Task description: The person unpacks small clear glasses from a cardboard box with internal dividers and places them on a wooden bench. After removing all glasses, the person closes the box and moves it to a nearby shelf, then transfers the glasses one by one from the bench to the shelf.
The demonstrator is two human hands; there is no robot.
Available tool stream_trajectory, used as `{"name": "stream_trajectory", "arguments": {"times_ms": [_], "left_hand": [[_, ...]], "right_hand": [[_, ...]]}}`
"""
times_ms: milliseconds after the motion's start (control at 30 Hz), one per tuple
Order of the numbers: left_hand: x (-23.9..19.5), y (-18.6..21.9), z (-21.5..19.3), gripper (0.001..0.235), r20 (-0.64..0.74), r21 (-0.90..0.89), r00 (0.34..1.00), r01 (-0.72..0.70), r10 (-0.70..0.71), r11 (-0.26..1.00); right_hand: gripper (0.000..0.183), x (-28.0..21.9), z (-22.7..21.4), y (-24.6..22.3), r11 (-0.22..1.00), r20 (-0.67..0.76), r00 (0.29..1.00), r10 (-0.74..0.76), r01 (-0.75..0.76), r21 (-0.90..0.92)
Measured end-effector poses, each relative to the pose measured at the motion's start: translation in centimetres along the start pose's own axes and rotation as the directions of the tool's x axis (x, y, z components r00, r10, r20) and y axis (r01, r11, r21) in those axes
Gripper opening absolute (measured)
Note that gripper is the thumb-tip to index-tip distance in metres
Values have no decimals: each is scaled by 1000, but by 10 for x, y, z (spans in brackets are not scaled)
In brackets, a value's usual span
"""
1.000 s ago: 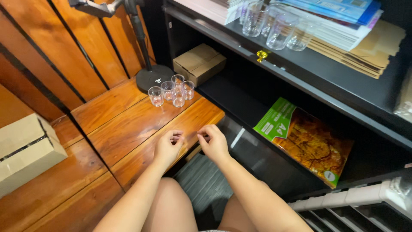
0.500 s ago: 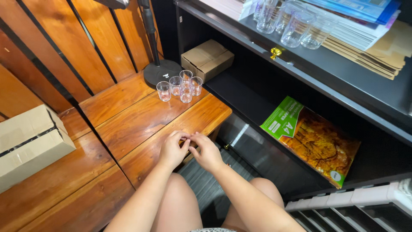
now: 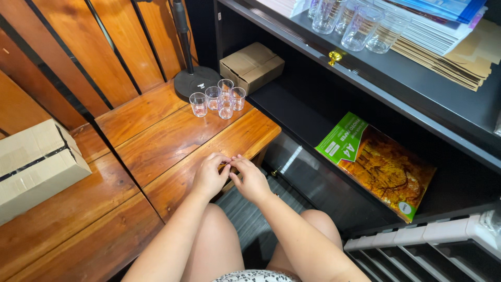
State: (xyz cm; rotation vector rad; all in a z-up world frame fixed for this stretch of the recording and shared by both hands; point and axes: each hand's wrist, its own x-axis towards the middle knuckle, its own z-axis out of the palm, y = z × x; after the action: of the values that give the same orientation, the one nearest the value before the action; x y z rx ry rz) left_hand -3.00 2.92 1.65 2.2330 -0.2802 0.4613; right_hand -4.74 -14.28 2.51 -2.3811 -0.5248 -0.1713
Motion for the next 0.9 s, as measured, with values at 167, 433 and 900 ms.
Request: {"name": "stream_trajectory", "arguments": {"times_ms": [167,433,900], "left_hand": [[-1,5,-3,12,6,5,1000,5,-5,1000],[-1,3,-2,12,19,9,1000,7,-7,1000],[12,-13,7,10,82,-80,991,108,-102,991]], "right_hand": [[34,-1,-2,-2,1000,2,1000,-7,7,-18],[34,1,-1,-1,999,26,1000,-3,4,-41],[24,9,-5,-4,986,-28,999,15,-20,-168]]}}
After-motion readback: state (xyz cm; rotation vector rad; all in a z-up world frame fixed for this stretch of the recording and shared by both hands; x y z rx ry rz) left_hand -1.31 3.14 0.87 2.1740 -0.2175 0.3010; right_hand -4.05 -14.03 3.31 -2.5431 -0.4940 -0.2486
